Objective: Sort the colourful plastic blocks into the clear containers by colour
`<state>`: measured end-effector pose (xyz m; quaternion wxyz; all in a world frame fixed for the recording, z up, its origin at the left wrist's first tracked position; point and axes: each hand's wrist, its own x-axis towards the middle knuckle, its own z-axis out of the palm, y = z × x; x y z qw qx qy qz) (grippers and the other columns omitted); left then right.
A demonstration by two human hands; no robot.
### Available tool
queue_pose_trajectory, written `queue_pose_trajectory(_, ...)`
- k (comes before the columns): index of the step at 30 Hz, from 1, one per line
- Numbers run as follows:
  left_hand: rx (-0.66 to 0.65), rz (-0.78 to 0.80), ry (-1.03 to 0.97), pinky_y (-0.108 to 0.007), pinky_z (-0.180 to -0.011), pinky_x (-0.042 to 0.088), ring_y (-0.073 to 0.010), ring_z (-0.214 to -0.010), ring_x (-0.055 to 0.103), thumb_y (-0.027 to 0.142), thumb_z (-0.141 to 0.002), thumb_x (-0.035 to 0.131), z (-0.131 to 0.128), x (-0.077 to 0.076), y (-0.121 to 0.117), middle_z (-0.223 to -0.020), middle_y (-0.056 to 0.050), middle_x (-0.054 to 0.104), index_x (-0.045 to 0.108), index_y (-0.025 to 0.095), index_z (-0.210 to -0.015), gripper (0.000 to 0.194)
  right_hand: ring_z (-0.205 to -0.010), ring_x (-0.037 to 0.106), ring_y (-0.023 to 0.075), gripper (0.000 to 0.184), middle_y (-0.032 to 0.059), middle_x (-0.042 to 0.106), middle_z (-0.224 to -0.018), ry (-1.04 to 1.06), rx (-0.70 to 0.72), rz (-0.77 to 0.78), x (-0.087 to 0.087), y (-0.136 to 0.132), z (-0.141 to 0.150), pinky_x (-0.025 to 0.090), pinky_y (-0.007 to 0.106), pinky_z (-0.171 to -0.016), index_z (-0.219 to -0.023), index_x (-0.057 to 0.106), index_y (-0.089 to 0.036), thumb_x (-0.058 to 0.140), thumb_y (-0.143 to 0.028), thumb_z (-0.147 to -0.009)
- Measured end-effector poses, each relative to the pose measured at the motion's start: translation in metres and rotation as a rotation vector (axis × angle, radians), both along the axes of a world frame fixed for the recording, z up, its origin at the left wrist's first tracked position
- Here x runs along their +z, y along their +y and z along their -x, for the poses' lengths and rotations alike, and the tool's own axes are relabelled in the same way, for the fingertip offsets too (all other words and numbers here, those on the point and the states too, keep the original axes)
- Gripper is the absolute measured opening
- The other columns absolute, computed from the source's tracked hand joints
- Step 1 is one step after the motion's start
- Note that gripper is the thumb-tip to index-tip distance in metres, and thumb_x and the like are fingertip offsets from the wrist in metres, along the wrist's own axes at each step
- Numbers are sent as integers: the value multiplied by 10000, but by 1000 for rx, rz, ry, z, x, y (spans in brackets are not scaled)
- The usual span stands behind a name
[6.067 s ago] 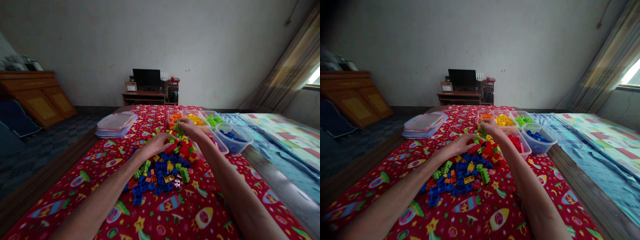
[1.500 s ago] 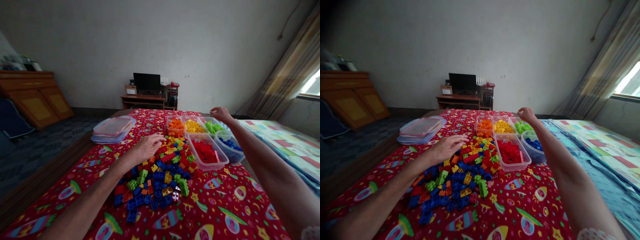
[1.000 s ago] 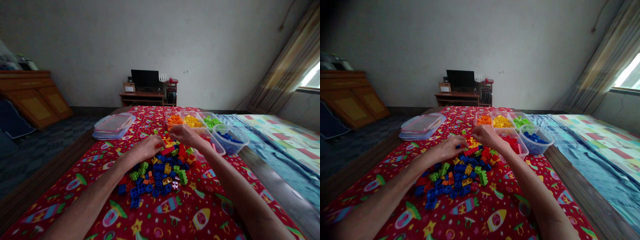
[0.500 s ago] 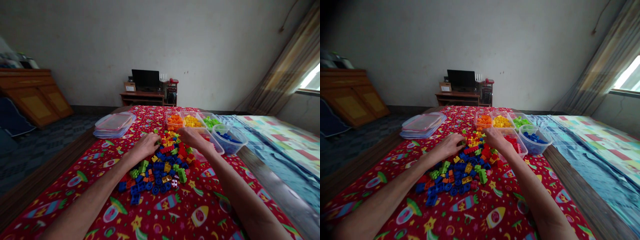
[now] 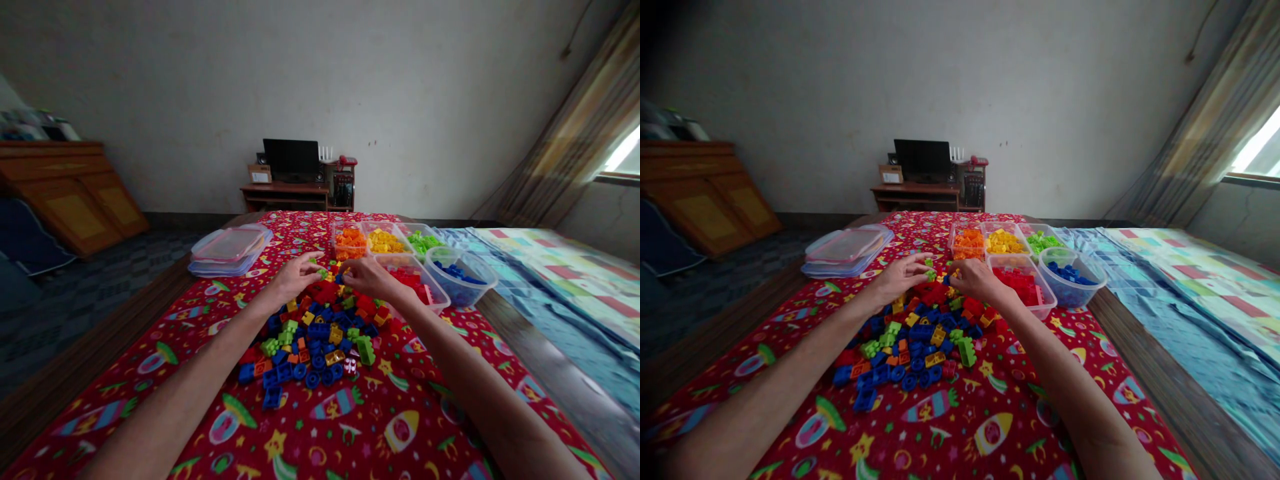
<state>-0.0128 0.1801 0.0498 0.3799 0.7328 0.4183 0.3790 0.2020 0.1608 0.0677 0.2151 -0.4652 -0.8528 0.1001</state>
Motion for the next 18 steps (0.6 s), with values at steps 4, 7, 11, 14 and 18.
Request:
queue_pose_trajectory(4, 47, 13, -48, -374, -876, 514, -214, -932, 667, 313, -711, 693, 1, 0, 0, -977, -93, 706, 513, 139, -1257, 601, -575, 440, 89, 174, 6, 580, -643, 4, 25, -27, -5, 2, 1, 313, 237, -607, -827, 702, -143, 534, -190, -830)
queue_pose_trajectory(7, 80, 10, -68, -355, -815, 533, -190, -850, 668, 331, -705, 701, 0, 0, -2, -956, -73, 680, 497, 139, -1268, 629, -572, 436, 87, 187, -5, 561, -630, 101, 9, -26, -3, 3, 1, 314, 234, -603, -854, 700, -138, 520, -180, -827)
queue_pose_trajectory(11, 91, 34, -108, -314, -741, 528, -167, -779, 655, 389, -692, 717, -6, 3, -10, -910, -37, 634, 486, 143, -1284, 681, -610, 500, 100, 269, 9, 599, -686, 335, -6, -19, 5, -3, 10, 345, 226, -603, -1031, 680, -121, 538, -230, -829)
queue_pose_trajectory(14, 105, 20, -109, -303, -719, 517, -170, -780, 644, 426, -680, 730, -12, 5, -16, -901, -32, 627, 513, 150, -1259, 677, -669, 553, 115, 357, 30, 660, -791, 336, 60, 2, 6, -12, 21, 372, 227, -636, -1161, 645, -155, 580, -253, -824)
queue_pose_trajectory(18, 130, 39, -163, -309, -722, 523, -173, -780, 650, 441, -654, 756, -17, 5, -19, -918, -42, 649, 522, 142, -1229, 689, -699, 570, 125, 361, 44, 689, -848, 247, 120, -1, 2, -18, 30, 375, 228, -652, -1165, 654, -176, 591, -195, -810)
